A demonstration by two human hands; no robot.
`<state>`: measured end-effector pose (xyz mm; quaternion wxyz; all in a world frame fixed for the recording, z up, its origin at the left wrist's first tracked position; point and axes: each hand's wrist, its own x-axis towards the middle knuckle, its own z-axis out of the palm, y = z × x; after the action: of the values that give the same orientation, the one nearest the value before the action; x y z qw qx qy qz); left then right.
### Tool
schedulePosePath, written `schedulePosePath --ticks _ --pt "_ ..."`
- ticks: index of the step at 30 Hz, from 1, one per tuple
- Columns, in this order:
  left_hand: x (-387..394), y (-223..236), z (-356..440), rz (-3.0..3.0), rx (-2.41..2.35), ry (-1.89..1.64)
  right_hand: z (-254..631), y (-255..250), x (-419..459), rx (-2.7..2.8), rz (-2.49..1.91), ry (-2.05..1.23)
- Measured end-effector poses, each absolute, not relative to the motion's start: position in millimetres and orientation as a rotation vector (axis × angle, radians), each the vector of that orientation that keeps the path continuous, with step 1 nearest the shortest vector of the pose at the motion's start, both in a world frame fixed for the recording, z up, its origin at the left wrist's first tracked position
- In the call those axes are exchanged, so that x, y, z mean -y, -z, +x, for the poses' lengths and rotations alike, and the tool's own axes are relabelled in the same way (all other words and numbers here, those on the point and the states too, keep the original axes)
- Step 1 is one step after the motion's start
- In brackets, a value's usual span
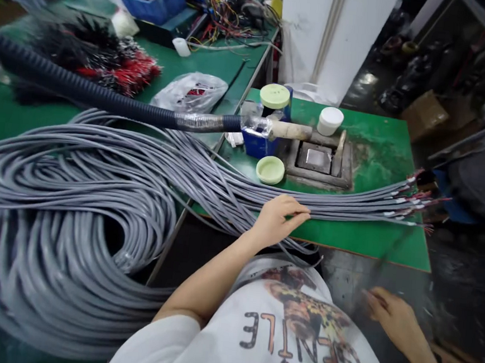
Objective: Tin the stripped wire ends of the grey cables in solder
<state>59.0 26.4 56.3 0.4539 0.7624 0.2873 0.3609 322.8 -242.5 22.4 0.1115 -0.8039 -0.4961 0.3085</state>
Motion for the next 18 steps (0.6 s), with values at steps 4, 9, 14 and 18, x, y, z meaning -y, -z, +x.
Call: schedulePosePath --ticks 4,9,14,18 --pt "-11.1 -40.9 85.9 2.473 -0.746 -0.701 278.2 -31.1 191.1 1.367 -1.959 -1.336" --pt "-14.5 -35.2 103.8 2.634 -0.999 -0.683 233.6 -48.9 141.9 1.458 -1.691 -1.522" --pt "-20.2 -52.7 99.0 2.565 -0.909 -0.72 233.2 -33.4 110.8 1.106 -1.398 -1.615" --pt "-15.3 -67.0 81.4 2.485 -0.687 -0.835 265.7 -65.2 91.7 0.862 -1.254 -1.006"
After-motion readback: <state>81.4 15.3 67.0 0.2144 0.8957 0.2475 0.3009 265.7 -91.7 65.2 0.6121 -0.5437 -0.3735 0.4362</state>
